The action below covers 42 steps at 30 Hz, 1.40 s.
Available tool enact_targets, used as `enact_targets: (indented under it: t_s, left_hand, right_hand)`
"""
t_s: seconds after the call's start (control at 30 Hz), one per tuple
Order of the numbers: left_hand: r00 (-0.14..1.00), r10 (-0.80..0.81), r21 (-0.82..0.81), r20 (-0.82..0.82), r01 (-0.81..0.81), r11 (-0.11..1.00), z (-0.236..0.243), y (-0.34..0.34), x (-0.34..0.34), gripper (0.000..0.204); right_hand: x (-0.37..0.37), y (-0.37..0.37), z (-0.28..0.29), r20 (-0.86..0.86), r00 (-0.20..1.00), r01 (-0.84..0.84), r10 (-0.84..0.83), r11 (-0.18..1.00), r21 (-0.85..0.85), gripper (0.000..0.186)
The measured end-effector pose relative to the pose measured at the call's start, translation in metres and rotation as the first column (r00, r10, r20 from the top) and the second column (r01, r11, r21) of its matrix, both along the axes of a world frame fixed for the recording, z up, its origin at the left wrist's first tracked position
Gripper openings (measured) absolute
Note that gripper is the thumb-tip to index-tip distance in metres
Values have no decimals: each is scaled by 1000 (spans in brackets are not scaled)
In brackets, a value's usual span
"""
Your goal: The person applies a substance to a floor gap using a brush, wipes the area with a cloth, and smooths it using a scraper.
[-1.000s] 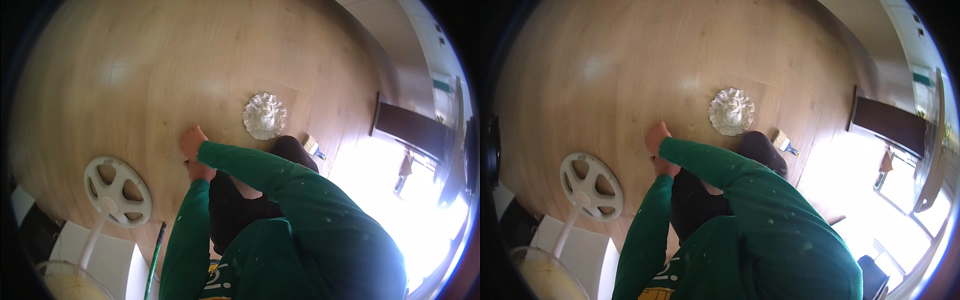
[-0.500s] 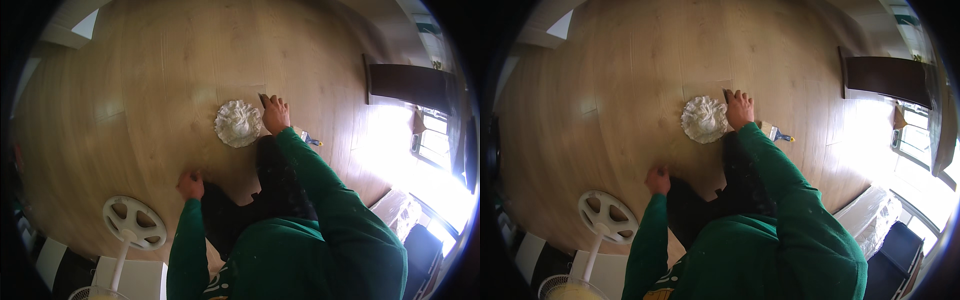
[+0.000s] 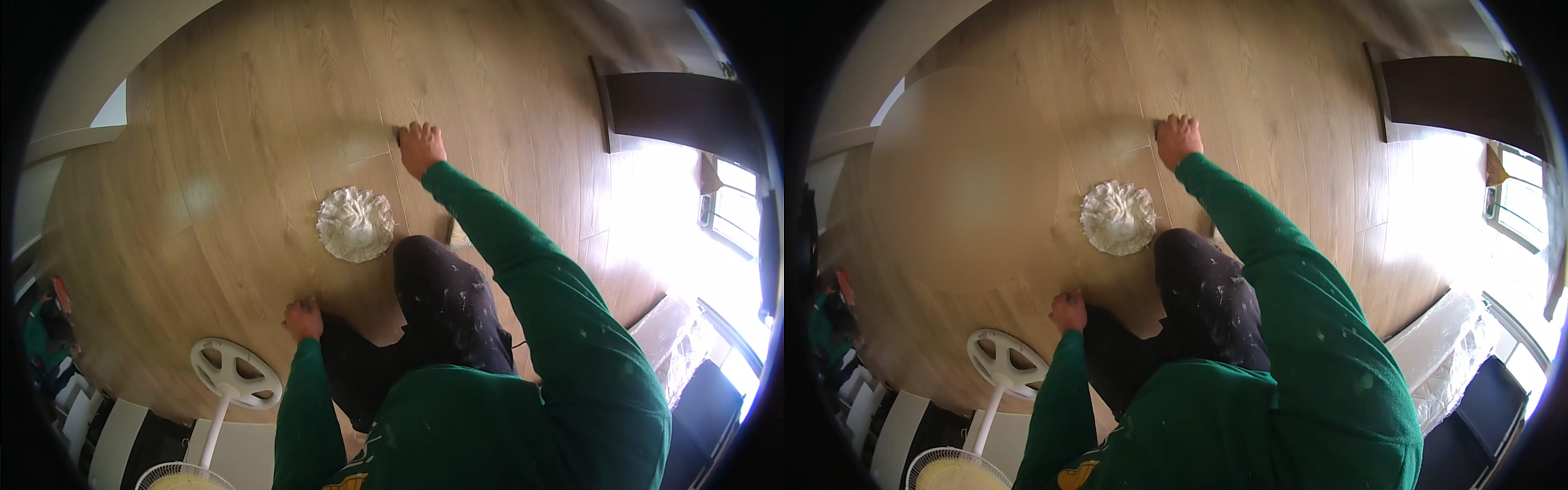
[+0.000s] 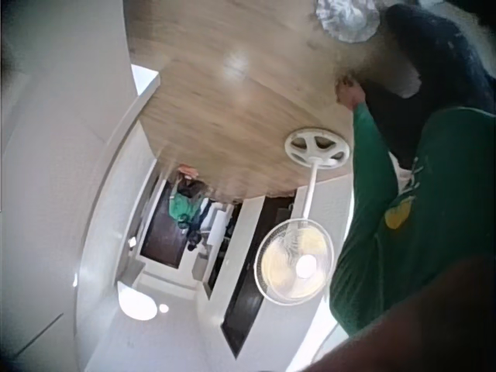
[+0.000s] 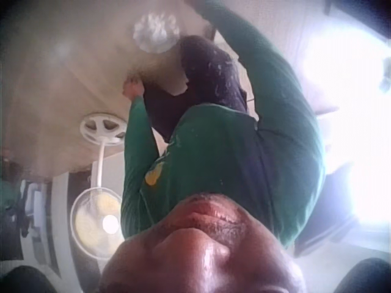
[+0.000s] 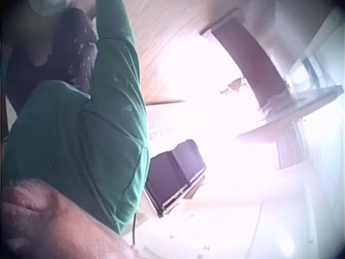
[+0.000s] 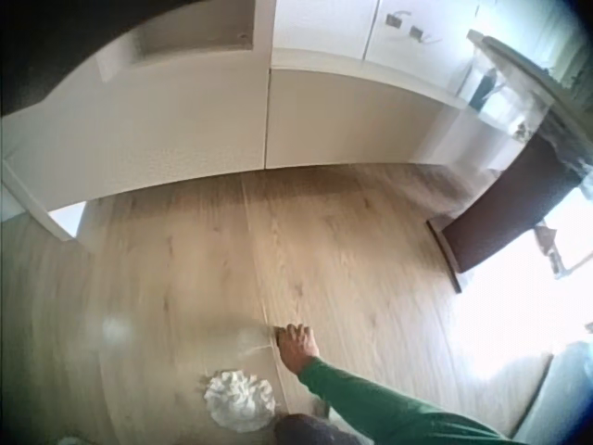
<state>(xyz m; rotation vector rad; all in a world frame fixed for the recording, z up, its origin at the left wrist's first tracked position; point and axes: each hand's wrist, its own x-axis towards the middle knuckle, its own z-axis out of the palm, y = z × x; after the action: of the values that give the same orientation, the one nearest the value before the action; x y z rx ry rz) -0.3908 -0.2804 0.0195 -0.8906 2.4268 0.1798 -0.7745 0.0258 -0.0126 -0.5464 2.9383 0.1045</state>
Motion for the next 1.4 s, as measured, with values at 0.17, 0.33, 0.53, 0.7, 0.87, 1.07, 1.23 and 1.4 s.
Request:
enact_targets:
  t_s: [0.17,0.33,0.53,0.7,0.87,1.07,1.23,1.4]
  left_hand:
    - [1000,-23,-26,-5,23,999,-1,11,-4,40]
    - [999,-25,-38,22,26,999,0,17,-8,40]
    - [988,-99,-27,-118,96,995,12,30,-26,41]
    - [870,-181,125,-459,265,956,15,87,-109,70]
    - [824,-399,-18,-402,429,903,-9,140,-183,74]
    - [895,-296,130,-335,355,926,-40,134,-147,44]
    - [881,140,310,-451,8,951,33,126,-107,38]
    - [532,483,429,-696,-232,873,75,38,-8,37]
  right_hand:
    - [-42,3,3,14,1000,-20,20,1000,-17,22]
    - [0,4,0,109,991,-77,75,997,8,23]
    - [-59,1,20,53,999,2,-1,1000,-24,23]
    - [94,47,0,0,997,-81,82,986,-142,33]
    - [103,78,5,58,998,42,-33,987,-158,33]
    - [26,92,11,14,996,89,-88,994,-60,28]
    - [113,129,7,365,930,53,-28,997,-58,23]
    - [137,166,49,287,936,253,-204,956,-145,40]
